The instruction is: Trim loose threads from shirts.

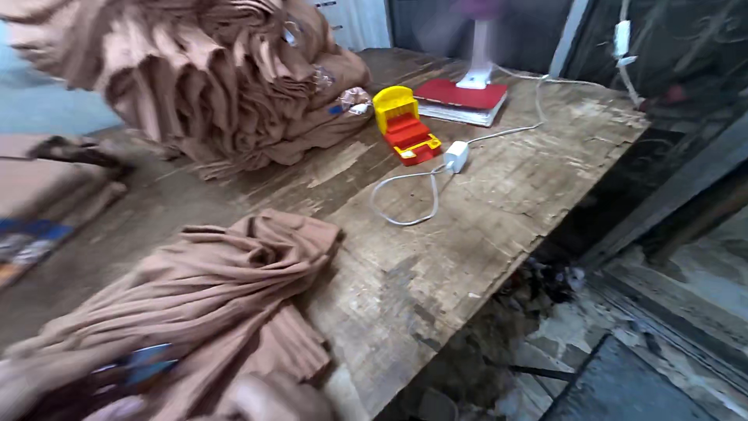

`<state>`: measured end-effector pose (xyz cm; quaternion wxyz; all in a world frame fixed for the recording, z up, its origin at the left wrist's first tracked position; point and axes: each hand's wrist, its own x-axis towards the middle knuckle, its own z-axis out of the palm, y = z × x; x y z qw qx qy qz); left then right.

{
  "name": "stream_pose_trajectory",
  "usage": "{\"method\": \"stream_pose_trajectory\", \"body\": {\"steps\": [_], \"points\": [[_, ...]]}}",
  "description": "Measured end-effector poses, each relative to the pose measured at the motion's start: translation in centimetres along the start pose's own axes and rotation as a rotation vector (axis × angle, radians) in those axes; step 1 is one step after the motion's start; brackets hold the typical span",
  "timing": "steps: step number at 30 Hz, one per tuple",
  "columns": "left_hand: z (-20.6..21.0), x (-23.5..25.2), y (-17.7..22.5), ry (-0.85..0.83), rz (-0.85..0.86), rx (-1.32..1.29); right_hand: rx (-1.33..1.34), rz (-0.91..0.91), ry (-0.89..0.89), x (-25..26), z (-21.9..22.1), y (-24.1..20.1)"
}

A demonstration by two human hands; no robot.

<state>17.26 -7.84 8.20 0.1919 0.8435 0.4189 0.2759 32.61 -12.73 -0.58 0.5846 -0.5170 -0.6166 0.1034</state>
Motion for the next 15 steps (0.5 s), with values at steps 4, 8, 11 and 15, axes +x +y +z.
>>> {"method": "stream_pose_trajectory", "body": {"steps": [4,8,11,15], "points": [[-1.5,-2.3,-4.1,0.135,0.309,0.353,0.083,0.013,0.002,0.0,-1.3,0.4],[0.0,-3.0,-2.3,0.230,0.378,0.540,0.105,-0.032,-0.016,-0.2,-2.0,1.1],[1.3,-2.6,-2.6,0.252,0.465,0.676,0.107,-0.064,-0.008,-0.2,-2.1,1.5],[1.2,-2.4,-3.2,0.282,0.481,0.675,0.098,-0.079,-0.013,-0.3,-2.2,1.7]]}}
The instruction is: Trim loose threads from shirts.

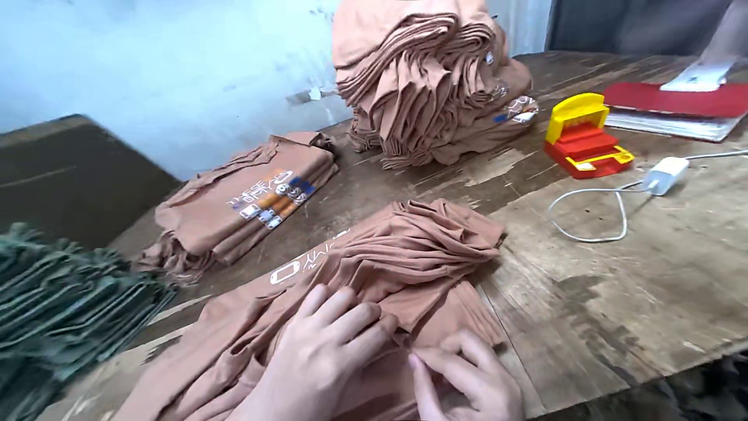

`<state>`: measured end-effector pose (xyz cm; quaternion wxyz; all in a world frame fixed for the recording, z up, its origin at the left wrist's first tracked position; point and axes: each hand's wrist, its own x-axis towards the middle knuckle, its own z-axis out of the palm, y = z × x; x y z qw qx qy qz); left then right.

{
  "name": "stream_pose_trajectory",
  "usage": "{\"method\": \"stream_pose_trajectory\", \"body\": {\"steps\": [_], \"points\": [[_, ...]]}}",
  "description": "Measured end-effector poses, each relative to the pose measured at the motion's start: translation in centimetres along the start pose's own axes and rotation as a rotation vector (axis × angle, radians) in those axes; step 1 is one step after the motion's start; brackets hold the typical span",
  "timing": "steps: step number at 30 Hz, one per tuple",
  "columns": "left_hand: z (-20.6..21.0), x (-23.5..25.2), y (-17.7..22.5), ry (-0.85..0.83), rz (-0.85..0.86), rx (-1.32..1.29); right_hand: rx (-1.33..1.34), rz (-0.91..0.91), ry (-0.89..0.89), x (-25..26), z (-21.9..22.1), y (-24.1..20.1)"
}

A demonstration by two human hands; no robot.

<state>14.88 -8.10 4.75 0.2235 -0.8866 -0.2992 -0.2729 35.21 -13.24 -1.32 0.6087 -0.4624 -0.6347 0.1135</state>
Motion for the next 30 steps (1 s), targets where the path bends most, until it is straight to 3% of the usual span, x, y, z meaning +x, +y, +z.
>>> {"method": "stream_pose_trajectory", "body": {"steps": [6,9,13,16,18,20,22,24,30], "points": [[0.9,0.6,0.7,-0.045,0.008,-0.025,-0.104,-0.062,-0.029,-0.1,0.0,0.2],[1.3,0.9,0.6,-0.107,-0.112,-0.092,-0.284,-0.100,-0.109,-0.1,-0.7,0.0],[1.9,0.5,-2.1,-0.245,-0.347,-0.464,-0.563,-0.053,-0.145,1.1,-0.4,-1.2],[2.4,0.8,-3.8,-0.253,-0.286,-0.740,-0.669,-0.089,-0.109,2.5,1.9,-1.7],[2.3,1.2,-4.2,-0.280,-0.283,-0.826,-0.654,-0.090,-0.118,2.9,3.1,-1.5],[2.5,1.8,-3.8,-0.278,-0.385,-0.832,-0.509,-0.079,-0.154,2.8,3.2,-1.1],[2.8,2.4,-2.9,-0.261,-0.536,-0.762,-0.343,-0.069,-0.171,2.7,2.5,-0.4],[2.8,2.4,-2.1,-0.213,-0.576,-0.693,-0.334,-0.114,-0.121,2.4,2.0,0.2],[1.0,-1.1,-1.4,-0.016,-0.364,-0.475,-0.201,-0.073,-0.092,1.2,-0.2,0.2]]}}
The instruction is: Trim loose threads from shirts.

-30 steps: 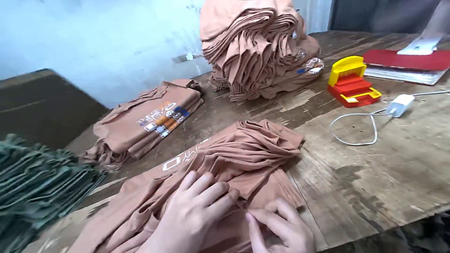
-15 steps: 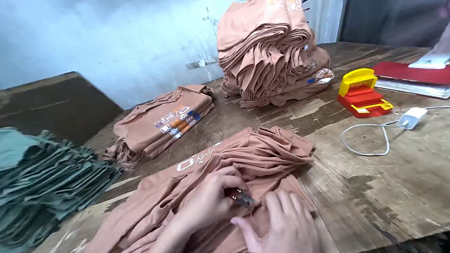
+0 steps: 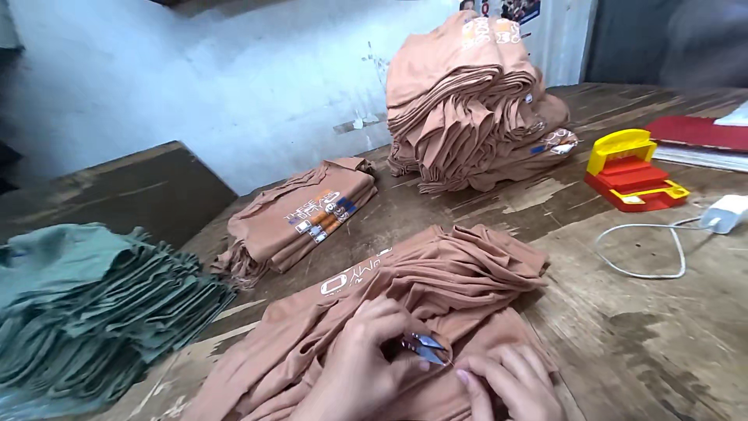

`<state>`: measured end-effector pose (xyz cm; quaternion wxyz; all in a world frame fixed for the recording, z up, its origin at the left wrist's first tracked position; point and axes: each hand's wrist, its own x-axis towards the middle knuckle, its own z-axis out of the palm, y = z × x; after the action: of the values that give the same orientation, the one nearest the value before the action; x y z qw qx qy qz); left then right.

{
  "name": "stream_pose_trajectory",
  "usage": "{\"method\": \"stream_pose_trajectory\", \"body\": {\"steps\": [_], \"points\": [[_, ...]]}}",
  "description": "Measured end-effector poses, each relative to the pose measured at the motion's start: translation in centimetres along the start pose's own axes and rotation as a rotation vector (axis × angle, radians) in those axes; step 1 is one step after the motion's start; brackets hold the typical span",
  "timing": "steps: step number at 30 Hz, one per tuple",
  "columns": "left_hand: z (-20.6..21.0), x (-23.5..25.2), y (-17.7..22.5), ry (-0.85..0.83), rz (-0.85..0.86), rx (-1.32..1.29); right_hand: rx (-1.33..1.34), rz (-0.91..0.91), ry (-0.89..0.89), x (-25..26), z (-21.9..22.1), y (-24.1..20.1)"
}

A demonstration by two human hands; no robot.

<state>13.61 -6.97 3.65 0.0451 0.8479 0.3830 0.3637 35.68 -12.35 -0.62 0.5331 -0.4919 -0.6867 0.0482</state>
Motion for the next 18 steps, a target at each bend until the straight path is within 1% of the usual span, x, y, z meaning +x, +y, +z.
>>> {"method": "stream_pose_trajectory", "body": {"steps": [3,5,6,8,9,10,11,13,14,15,16,17,18], "points": [[1.1,-0.8,0.3,0.040,0.037,0.071,-0.020,-0.027,0.010,-0.1,0.0,0.0],[1.2,-0.8,0.5,0.022,-0.020,0.061,-0.094,-0.069,-0.055,0.0,-0.5,-0.1],[0.9,-0.6,0.7,-0.032,-0.079,0.037,-0.130,-0.092,-0.121,0.1,-1.1,-0.1],[-0.1,0.1,1.2,-0.230,-0.239,-0.046,-0.195,-0.147,-0.283,0.4,-2.4,0.2],[-0.5,0.7,1.4,-0.300,-0.299,-0.093,-0.213,-0.171,-0.347,0.6,-3.1,0.2],[-0.6,1.3,1.4,-0.306,-0.333,-0.096,-0.224,-0.183,-0.380,1.0,-3.5,0.0],[-0.7,2.0,1.3,-0.270,-0.363,-0.051,-0.246,-0.185,-0.393,1.5,-3.7,-0.5],[-0.5,3.8,1.5,-0.144,-0.438,0.136,-0.321,-0.196,-0.401,2.5,-2.6,-1.7],[-0.2,4.6,1.4,-0.066,-0.436,0.247,-0.355,-0.216,-0.412,2.9,-1.4,-2.0],[0.3,5.2,1.0,0.027,-0.388,0.340,-0.373,-0.238,-0.391,3.2,0.1,-1.7],[0.9,5.5,0.3,0.120,-0.293,0.420,-0.360,-0.275,-0.315,3.3,1.3,-1.0],[1.5,5.6,-0.8,0.194,-0.145,0.475,-0.322,-0.300,-0.261,3.5,1.6,-0.6],[1.9,5.6,-2.2,0.215,0.023,0.495,-0.284,-0.289,-0.286,3.5,0.7,-0.8]]}}
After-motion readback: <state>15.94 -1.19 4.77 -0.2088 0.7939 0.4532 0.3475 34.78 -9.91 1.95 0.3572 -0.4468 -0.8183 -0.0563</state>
